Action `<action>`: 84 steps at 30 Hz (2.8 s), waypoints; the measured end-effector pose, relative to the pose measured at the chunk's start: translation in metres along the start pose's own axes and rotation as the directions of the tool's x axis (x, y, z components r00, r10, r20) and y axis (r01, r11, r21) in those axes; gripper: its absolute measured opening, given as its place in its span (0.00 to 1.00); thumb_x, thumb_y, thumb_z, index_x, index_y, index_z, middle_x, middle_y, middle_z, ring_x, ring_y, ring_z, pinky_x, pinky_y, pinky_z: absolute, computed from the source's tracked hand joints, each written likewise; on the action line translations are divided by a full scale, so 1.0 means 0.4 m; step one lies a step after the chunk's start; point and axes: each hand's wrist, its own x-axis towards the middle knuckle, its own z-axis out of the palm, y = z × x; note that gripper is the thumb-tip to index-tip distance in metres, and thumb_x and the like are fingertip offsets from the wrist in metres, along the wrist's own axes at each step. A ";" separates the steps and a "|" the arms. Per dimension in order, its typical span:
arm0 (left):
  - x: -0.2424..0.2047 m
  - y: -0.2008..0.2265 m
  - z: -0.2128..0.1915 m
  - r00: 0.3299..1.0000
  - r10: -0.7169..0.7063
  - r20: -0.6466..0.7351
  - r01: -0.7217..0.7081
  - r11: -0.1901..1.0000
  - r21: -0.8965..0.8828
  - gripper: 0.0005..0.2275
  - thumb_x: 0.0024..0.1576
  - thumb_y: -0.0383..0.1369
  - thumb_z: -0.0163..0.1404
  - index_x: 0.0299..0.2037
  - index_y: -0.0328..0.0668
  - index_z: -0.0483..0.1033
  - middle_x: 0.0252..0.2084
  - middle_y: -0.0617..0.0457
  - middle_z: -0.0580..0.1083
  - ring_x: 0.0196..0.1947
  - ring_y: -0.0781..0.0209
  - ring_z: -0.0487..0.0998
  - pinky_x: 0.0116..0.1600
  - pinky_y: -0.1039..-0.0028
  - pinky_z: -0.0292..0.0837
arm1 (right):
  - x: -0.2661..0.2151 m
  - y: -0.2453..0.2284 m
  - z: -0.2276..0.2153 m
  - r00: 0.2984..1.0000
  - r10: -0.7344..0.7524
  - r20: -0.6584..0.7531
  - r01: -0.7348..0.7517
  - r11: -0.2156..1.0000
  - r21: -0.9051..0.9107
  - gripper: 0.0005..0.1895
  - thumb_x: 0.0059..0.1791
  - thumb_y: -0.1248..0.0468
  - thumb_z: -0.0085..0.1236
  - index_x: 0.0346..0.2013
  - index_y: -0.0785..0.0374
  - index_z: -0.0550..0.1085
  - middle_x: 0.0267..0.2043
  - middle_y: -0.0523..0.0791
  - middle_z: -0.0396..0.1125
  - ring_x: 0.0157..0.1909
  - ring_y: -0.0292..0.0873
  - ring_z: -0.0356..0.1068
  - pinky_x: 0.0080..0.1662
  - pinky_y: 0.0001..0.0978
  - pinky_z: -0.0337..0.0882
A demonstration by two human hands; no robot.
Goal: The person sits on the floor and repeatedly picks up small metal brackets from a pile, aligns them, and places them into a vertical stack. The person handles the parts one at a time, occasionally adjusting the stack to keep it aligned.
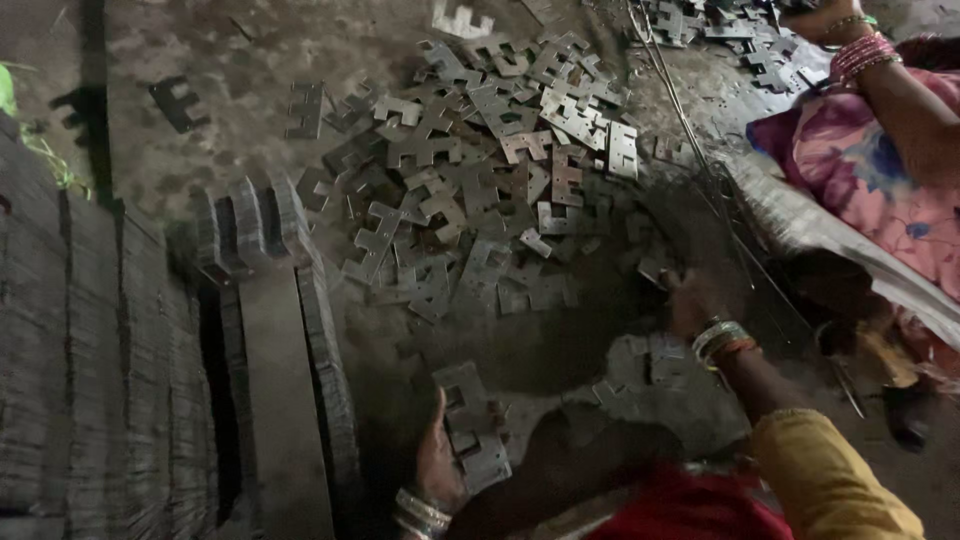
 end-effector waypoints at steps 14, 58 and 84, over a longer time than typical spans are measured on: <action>-0.010 -0.004 0.009 0.930 -0.290 0.224 0.334 0.923 -0.193 0.22 0.58 0.48 0.49 0.56 0.43 0.74 0.48 0.48 0.79 0.47 0.53 0.81 0.55 0.54 0.77 | -0.428 -0.194 -0.019 0.934 -0.326 0.145 0.353 0.783 -0.511 0.25 0.48 0.62 0.56 0.60 0.61 0.71 0.46 0.53 0.75 0.44 0.52 0.76 0.46 0.45 0.77; -0.046 0.046 0.045 0.945 -0.221 0.242 0.193 0.972 0.134 0.28 0.60 0.56 0.47 0.53 0.38 0.79 0.44 0.46 0.82 0.40 0.56 0.84 0.46 0.63 0.83 | -0.329 -0.096 0.076 0.770 -0.272 0.578 0.618 0.543 -0.569 0.30 0.51 0.64 0.50 0.70 0.45 0.64 0.48 0.46 0.76 0.47 0.49 0.77 0.50 0.46 0.78; -0.031 0.037 0.036 0.924 -0.260 0.281 0.298 0.949 -0.101 0.27 0.61 0.60 0.49 0.45 0.40 0.80 0.35 0.49 0.80 0.31 0.56 0.83 0.37 0.63 0.82 | -0.390 -0.024 0.027 0.753 -0.629 0.193 0.652 0.676 -0.342 0.24 0.48 0.69 0.54 0.60 0.61 0.71 0.54 0.49 0.73 0.52 0.49 0.73 0.60 0.40 0.72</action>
